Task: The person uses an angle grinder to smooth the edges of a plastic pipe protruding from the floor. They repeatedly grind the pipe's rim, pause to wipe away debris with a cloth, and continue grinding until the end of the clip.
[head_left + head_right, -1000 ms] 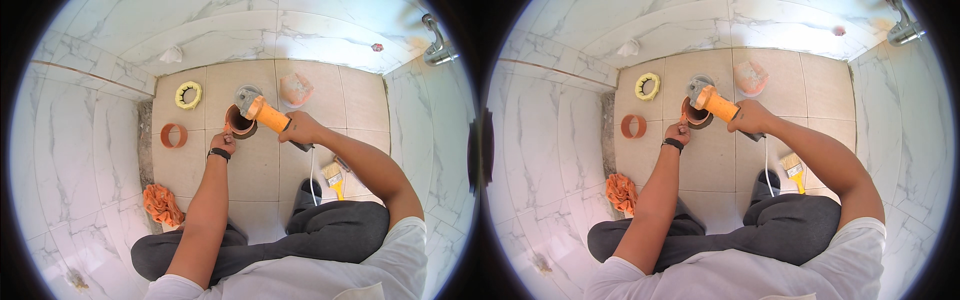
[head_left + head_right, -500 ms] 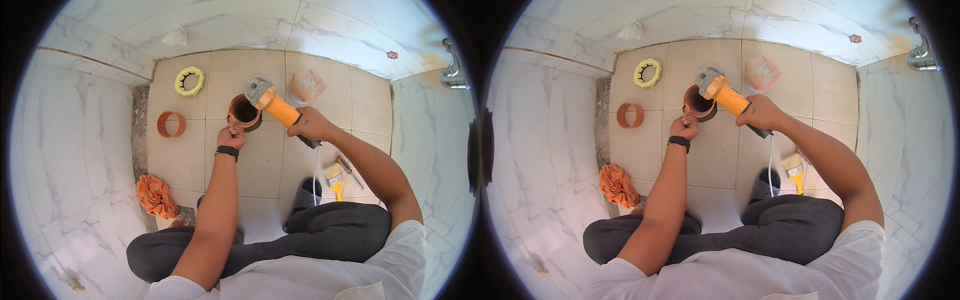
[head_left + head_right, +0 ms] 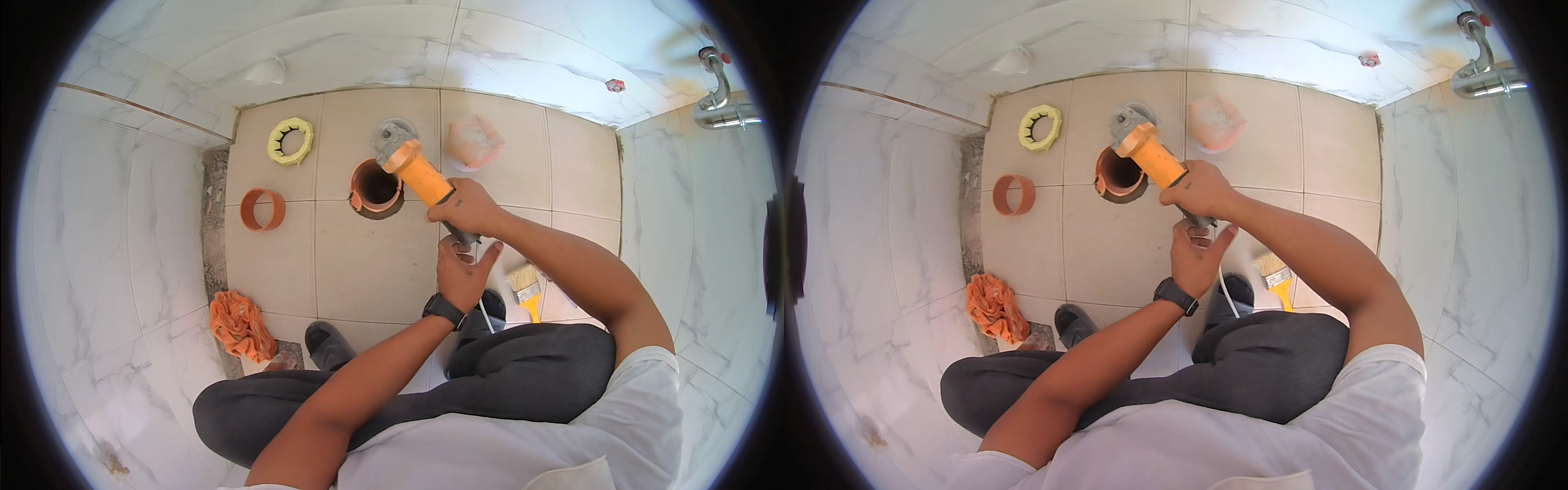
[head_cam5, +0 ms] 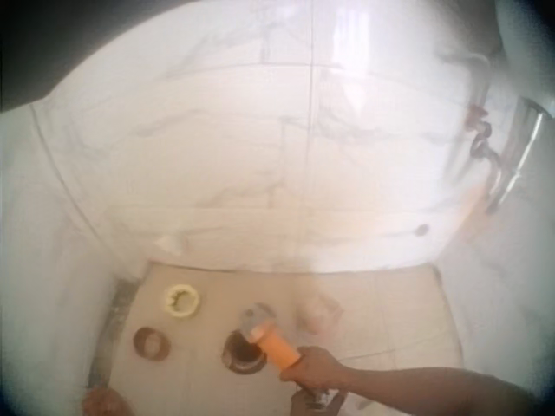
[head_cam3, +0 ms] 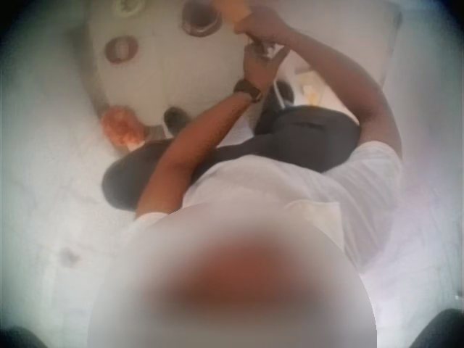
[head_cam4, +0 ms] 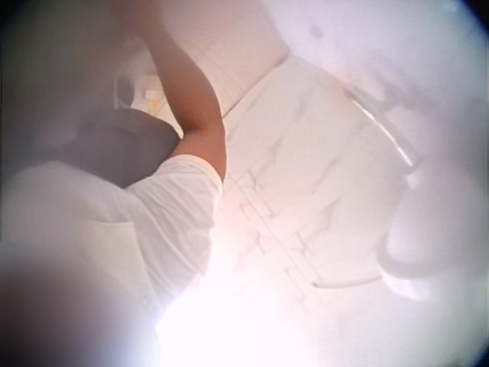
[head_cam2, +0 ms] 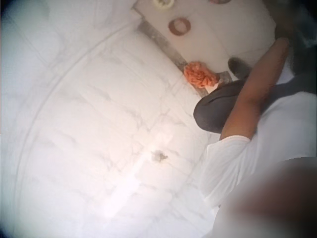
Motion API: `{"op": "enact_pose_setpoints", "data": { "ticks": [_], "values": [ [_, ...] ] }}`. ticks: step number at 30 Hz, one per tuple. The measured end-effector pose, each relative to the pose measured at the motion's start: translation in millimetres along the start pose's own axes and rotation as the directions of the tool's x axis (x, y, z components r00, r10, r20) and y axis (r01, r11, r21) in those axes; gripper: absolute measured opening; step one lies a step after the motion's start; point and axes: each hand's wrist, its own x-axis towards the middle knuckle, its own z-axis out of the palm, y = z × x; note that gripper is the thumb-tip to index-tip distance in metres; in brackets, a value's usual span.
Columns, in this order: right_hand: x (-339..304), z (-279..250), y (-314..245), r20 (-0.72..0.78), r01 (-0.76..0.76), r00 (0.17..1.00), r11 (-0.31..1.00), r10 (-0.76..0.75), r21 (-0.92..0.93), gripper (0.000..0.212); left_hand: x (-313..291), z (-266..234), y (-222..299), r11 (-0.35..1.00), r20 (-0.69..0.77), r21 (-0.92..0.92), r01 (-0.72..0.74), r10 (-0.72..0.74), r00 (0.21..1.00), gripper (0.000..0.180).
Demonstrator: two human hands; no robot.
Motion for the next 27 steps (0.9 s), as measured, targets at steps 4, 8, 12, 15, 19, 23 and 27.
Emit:
{"op": "enact_pose_setpoints", "data": {
  "ticks": [4, 8, 12, 15, 19, 23, 27],
  "values": [
    [-4, 3, -9, -0.034, 0.029, 0.999, 0.999, -0.030, -0.045, 0.055, 11, -10, 12, 0.989, 0.030, -0.017, 0.144, -0.143, 0.989, 0.052],
    [-7, 4, -8, -0.074, 0.057, 0.996, 0.998, -0.056, 0.014, 0.053, 11, -13, 2, 0.999, 0.036, -0.003, 0.046, -0.046, 0.998, 0.045],
    [-10, 0, -3, -0.143, 0.104, 0.985, 0.994, -0.100, 0.019, 0.053, 12, -20, -12, 0.976, 0.120, 0.061, -0.211, 0.203, 0.972, 0.045],
    [-23, -15, 1, -0.155, 0.147, 0.975, 0.984, -0.161, -0.103, 0.055, 17, -35, -8, 0.973, 0.129, -0.165, -0.162, 0.185, 0.974, 0.047],
    [-59, -32, 6, -0.138, 0.105, 0.973, 0.889, -0.184, -0.445, 0.060, 34, -41, 28, 0.682, 0.069, -0.708, 0.186, -0.195, 0.978, 0.047],
    [-104, -20, 16, -0.134, 0.136, 0.962, 0.840, -0.239, -0.525, 0.062, 39, -27, 55, 0.659, 0.152, -0.643, 0.391, -0.390, 0.908, 0.043],
    [-116, -43, 45, 0.105, 0.025, 0.994, 0.982, -0.005, -0.189, 0.053, 25, -19, 46, 0.575, 0.308, -0.653, 0.492, -0.392, 0.867, 0.042]
  ]
}}
